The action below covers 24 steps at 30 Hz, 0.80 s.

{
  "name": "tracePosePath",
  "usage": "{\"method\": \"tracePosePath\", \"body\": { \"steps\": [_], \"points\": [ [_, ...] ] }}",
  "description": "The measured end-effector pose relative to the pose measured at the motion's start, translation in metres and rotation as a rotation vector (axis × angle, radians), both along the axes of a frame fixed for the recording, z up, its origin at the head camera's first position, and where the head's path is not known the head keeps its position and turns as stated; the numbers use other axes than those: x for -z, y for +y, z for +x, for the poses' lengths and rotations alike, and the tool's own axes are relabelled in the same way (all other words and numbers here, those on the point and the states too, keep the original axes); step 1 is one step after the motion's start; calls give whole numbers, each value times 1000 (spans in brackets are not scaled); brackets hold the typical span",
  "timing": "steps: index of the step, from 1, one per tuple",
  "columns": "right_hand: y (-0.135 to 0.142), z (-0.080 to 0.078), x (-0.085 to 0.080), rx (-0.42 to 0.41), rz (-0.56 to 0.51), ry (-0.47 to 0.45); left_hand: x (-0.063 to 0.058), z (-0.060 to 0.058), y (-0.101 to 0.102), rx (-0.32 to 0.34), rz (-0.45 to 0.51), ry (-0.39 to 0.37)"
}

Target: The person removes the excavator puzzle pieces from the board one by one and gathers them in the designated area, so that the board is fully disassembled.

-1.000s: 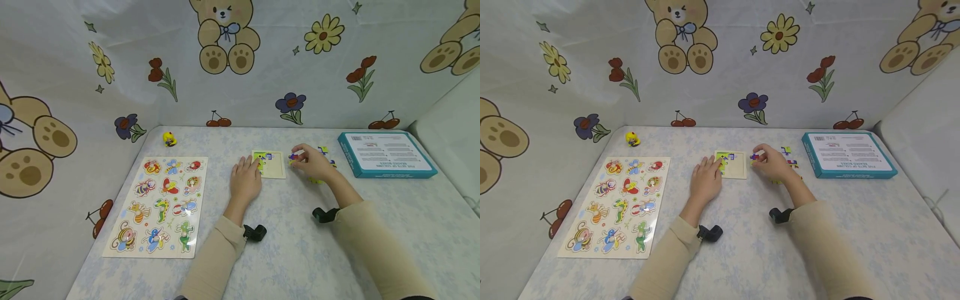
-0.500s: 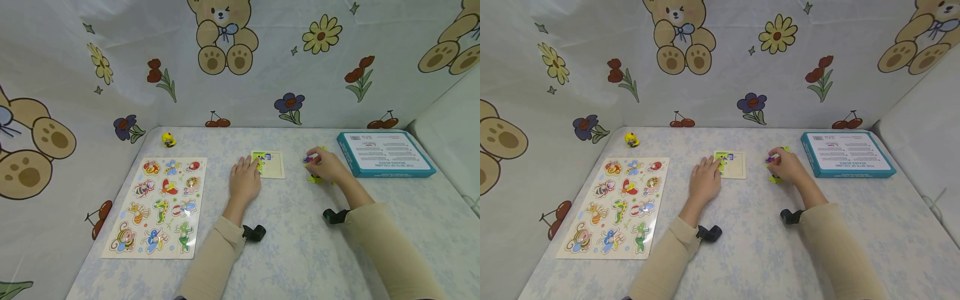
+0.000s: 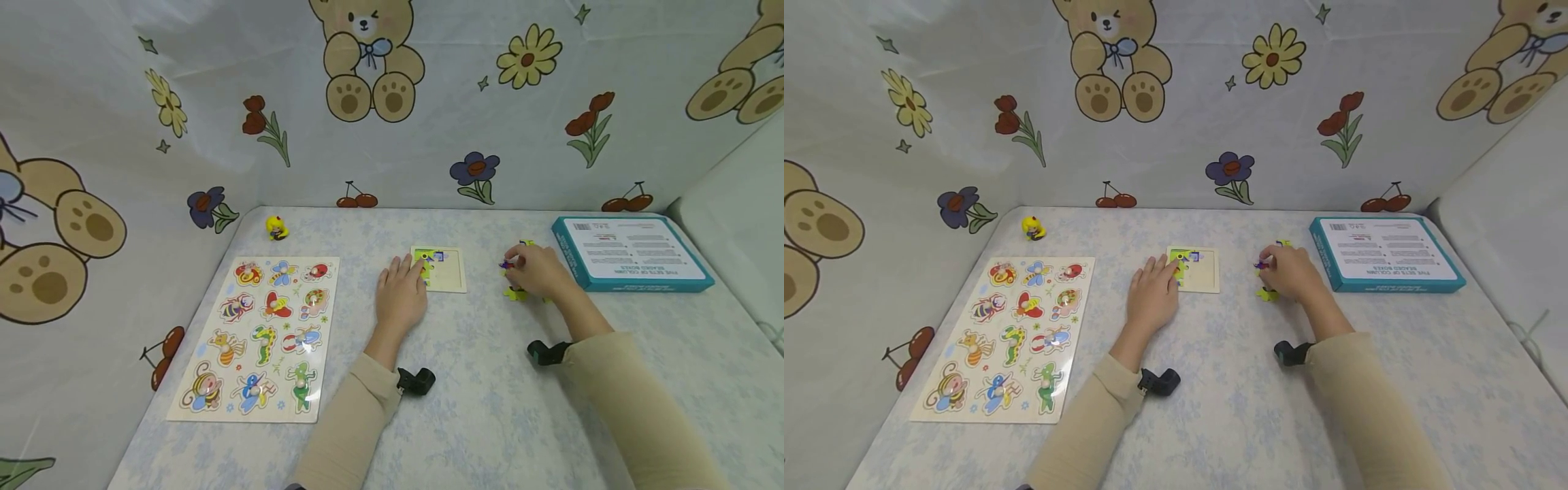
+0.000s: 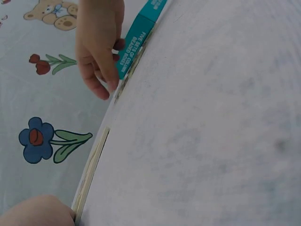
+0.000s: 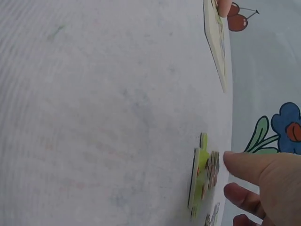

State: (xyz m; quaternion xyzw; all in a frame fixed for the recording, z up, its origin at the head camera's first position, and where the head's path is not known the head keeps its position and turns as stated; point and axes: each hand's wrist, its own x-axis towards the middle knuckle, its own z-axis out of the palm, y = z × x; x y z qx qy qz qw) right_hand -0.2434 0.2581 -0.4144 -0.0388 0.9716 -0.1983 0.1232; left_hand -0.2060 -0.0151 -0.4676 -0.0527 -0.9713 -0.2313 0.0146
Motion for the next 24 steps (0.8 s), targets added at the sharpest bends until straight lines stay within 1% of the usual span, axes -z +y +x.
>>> {"method": "tracePosePath", "body": {
  "steps": [4, 6, 12, 15, 20, 24],
  "points": [
    [-19, -1, -1, 1, -29, 82, 0, 0, 0, -1, -8, -2],
    [-32, -4, 0, -9, -39, 104, -1, 0, -1, -2, -8, -2],
    [-75, -13, 3, -45, -13, 88, 0, 0, -1, -5, -4, 2],
    [-91, -16, 2, -63, -5, 94, 1, -1, -1, -7, -10, 1],
    [-107, -20, 5, -74, 35, 113, 1, -1, 0, -5, -22, 0],
    [-112, -22, 6, -46, 30, 115, 0, -2, 1, -5, -32, 3]
  ]
}}
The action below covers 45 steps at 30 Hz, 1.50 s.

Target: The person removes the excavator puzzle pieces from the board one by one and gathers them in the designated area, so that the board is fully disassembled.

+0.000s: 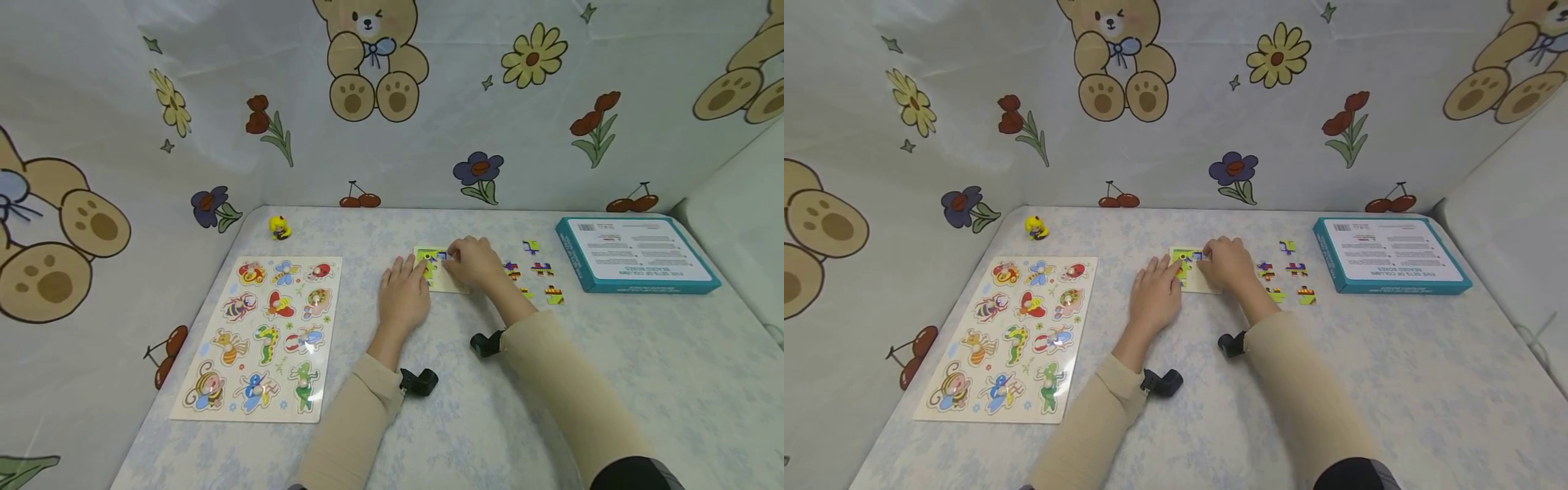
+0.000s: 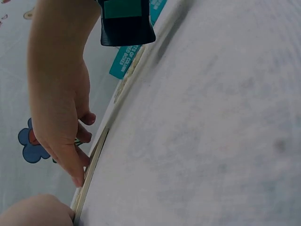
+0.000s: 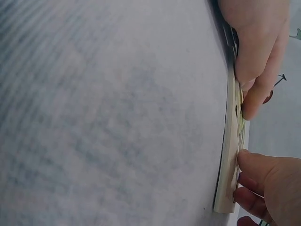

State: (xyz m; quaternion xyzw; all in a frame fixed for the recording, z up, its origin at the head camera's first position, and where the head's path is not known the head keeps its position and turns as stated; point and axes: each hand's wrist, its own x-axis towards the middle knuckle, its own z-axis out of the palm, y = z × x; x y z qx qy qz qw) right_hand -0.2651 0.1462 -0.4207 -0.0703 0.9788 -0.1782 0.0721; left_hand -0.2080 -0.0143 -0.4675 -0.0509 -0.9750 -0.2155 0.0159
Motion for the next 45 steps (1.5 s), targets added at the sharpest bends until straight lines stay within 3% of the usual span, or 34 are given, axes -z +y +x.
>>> {"method": "tracePosePath", "body": {
  "steps": [23, 28, 36, 45],
  "points": [
    [0, -3, 8, 55, -259, -3, -2, 0, 4, -10, -49, -19],
    [1, -5, 11, 1, -236, 12, 0, 0, 3, -4, -39, -18],
    [5, -9, 8, -98, -83, 53, 1, 0, 3, -1, -33, -13],
    [46, -11, -4, 6, -100, 21, 2, 2, 3, -11, -15, -7]
  ]
}}
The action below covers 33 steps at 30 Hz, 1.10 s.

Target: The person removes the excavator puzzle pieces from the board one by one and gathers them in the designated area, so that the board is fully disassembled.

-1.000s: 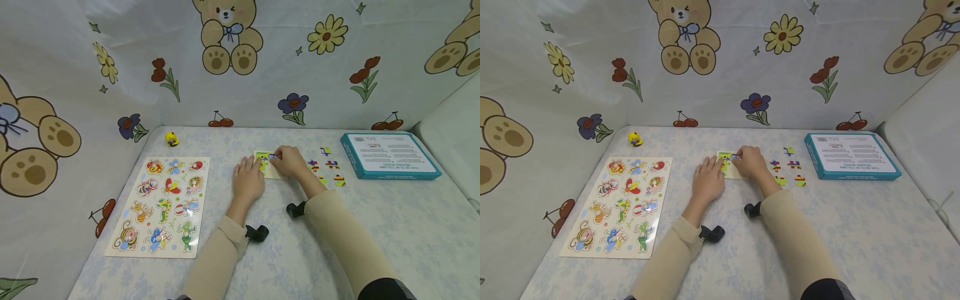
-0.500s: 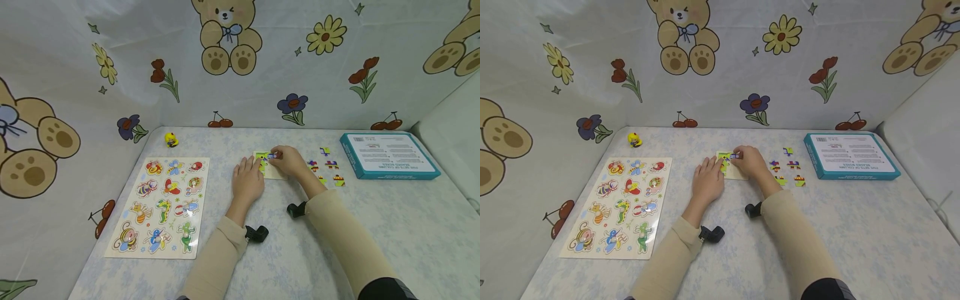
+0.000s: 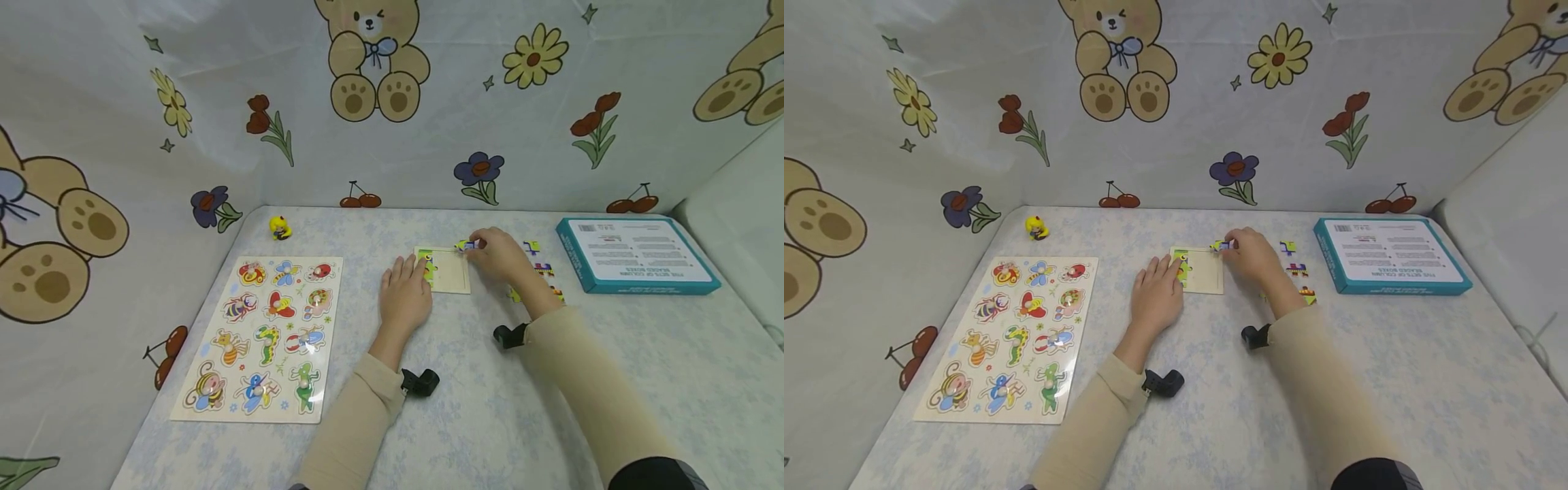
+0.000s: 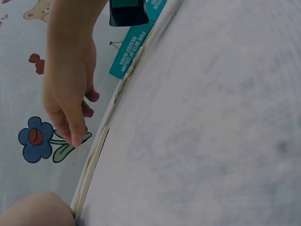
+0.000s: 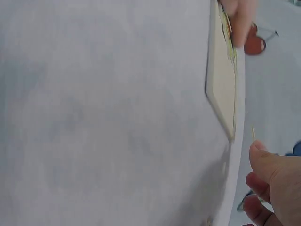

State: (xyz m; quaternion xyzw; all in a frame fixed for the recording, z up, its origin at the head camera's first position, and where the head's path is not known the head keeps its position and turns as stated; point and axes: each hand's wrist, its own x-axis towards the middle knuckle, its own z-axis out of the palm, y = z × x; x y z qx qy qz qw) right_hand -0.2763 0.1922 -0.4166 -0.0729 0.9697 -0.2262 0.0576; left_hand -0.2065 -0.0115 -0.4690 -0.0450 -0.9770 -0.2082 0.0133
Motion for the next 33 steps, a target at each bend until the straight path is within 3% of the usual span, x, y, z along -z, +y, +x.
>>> {"method": "tracePosePath", "body": {
  "steps": [9, 23, 28, 33],
  "points": [
    [46, -3, -3, 94, 112, -37, -1, 1, -1, -8, 23, -7],
    [58, -4, 1, 98, 240, -35, 1, 0, -1, -34, 88, -6],
    [43, -4, -2, 117, 190, 11, 0, 0, -1, -42, 100, -5],
    [11, -4, -2, 62, 46, 18, -1, 0, -2, -50, 105, -9]
  ]
}}
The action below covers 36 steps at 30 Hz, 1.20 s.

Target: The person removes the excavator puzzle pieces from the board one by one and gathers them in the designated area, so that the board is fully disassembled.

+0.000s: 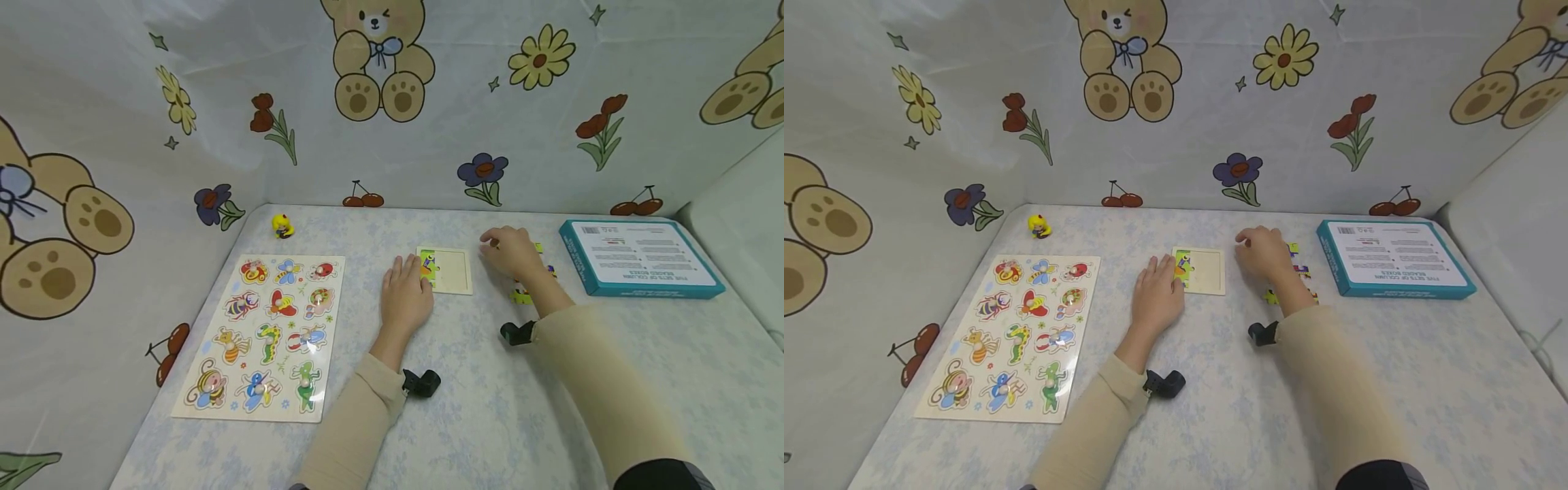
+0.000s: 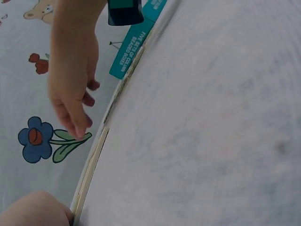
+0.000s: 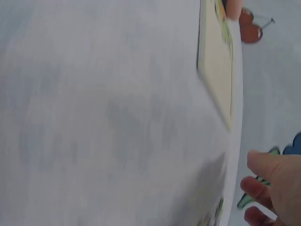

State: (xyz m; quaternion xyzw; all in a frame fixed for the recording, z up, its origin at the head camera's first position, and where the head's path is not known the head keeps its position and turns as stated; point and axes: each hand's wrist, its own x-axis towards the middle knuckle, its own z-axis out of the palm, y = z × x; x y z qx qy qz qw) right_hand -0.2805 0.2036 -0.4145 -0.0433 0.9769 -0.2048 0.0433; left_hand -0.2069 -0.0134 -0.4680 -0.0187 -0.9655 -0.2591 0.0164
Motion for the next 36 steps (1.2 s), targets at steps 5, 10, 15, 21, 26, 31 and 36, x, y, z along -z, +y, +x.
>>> {"method": "tracePosePath", "body": {
  "steps": [5, 10, 15, 21, 26, 31, 36],
  "points": [
    [-35, 0, 5, -95, -81, -20, 0, -1, 0, -10, -14, -2],
    [-61, 2, 12, -157, -108, -10, 1, -2, -1, -11, -6, -2],
    [-74, 7, 15, -155, -132, -5, 1, -2, -1, -1, -1, 9],
    [-81, 8, 19, -125, -155, -1, 3, -3, -2, -2, -15, 20],
    [-81, 7, 21, -107, -190, -8, 3, -3, -1, -3, -26, 26],
    [-82, 7, 20, -96, -215, -16, 2, -3, -1, -3, -31, 27],
    [-84, 8, 20, -82, -212, -13, 1, -3, -2, 2, -29, 21]
  ]
}}
